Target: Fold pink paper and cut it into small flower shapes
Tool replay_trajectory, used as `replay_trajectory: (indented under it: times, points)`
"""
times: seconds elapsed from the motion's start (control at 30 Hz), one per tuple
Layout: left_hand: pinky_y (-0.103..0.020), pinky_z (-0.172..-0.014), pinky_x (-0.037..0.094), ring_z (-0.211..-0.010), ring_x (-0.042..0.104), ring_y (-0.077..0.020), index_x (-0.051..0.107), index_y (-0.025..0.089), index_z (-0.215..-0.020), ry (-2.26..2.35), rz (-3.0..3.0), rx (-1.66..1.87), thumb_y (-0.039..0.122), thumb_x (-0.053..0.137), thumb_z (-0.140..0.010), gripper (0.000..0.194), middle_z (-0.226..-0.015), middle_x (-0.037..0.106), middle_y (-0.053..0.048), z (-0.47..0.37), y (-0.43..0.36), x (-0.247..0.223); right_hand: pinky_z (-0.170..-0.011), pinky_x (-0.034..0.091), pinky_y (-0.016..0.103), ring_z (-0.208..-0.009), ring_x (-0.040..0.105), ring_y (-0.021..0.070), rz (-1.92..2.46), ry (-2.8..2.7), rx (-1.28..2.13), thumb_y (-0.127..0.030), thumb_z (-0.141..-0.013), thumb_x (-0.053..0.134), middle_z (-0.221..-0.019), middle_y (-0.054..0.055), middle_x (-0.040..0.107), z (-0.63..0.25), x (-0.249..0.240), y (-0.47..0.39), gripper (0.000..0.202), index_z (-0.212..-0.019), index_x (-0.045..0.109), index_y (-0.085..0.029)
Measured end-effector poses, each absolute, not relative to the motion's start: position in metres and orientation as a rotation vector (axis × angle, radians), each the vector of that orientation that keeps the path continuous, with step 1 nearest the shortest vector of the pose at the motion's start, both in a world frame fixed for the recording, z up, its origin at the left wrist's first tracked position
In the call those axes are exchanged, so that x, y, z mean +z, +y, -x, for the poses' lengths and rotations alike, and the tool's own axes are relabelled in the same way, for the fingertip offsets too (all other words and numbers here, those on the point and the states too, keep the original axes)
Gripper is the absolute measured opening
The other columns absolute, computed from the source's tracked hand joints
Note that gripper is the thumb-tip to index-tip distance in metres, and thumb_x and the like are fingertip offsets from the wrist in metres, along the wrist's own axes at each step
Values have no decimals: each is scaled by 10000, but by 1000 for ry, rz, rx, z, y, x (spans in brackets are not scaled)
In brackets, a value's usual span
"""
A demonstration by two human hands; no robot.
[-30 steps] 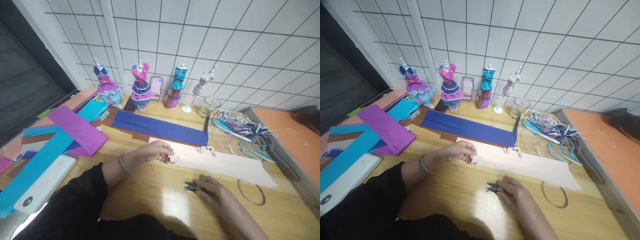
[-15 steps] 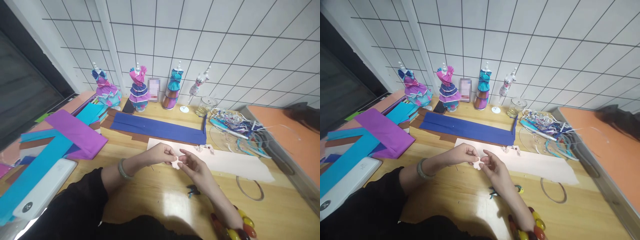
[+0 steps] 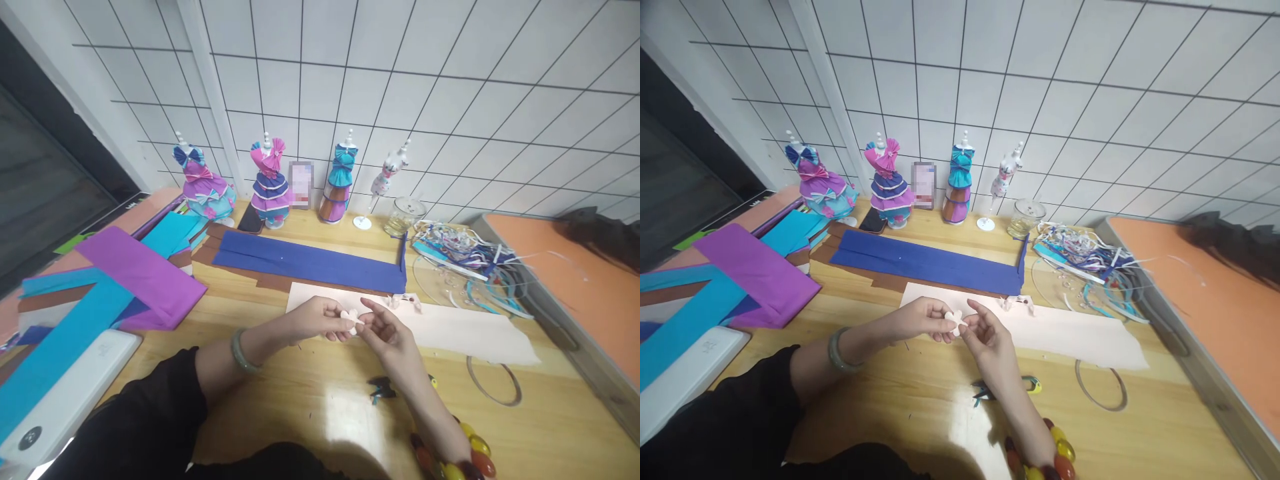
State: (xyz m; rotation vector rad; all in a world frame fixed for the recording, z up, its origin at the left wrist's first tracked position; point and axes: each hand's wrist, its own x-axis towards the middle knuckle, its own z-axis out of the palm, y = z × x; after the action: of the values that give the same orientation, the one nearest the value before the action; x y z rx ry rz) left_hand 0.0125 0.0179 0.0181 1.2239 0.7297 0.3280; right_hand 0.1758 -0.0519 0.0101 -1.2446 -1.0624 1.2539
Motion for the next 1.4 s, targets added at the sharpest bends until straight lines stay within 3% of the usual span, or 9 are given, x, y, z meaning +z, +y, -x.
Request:
replay_trajectory:
  times: [0.37,0.67,0.9,1.1,1.27,1.4]
  points:
    - [-249,-641,454,-642,607,-120,631,96,-734,753,-1234,330,385,663,-664,299,-715,668,-81,-13,16,16,-746,485,331,-754,587,158,1312,-995,1348,-359,-685,707,-816,29,615,-178,17,-53,483,-1100,550,-168]
    - [-258,-608,462,-632,602,-122,603,123,-853,785,-1168,350,530,621,-669,447,-730,648,-69,-15,14,17,-725,482,332,-703,579,149,1292,-1029,1216,-355,-689,707,-760,19,605,-176,14,-51,452,-1070,552,-167]
    - [-221,-568,448,-600,586,-106,659,106,-756,816,-1153,395,419,674,-645,332,-662,647,-57,-18,10,18,-751,508,372,-753,629,188,1311,-1146,1111,-391,-752,640,-814,57,644,-180,11,-54,416,-1086,528,-169]
    - [-218,-551,448,-594,593,-108,616,93,-692,816,-1120,488,385,673,-656,300,-692,659,-74,-16,15,22,-822,503,404,-927,624,250,1668,-1792,778,-340,-828,547,-1012,108,667,-230,18,-93,228,-981,638,-198]
    - [-228,-557,452,-638,607,-125,600,93,-707,772,-1127,570,374,666,-673,291,-732,662,-88,-14,19,22,-920,459,432,-1116,537,282,1667,-2157,349,-243,-875,436,-1209,106,593,-246,-7,-137,335,-1163,602,-203]
    - [-240,-594,465,-697,622,-140,584,101,-721,707,-1099,618,375,666,-685,288,-780,666,-93,-14,18,23,-946,406,481,-1119,524,306,1663,-2180,174,-159,-889,319,-1162,120,619,-242,-29,-154,390,-1142,615,-179]
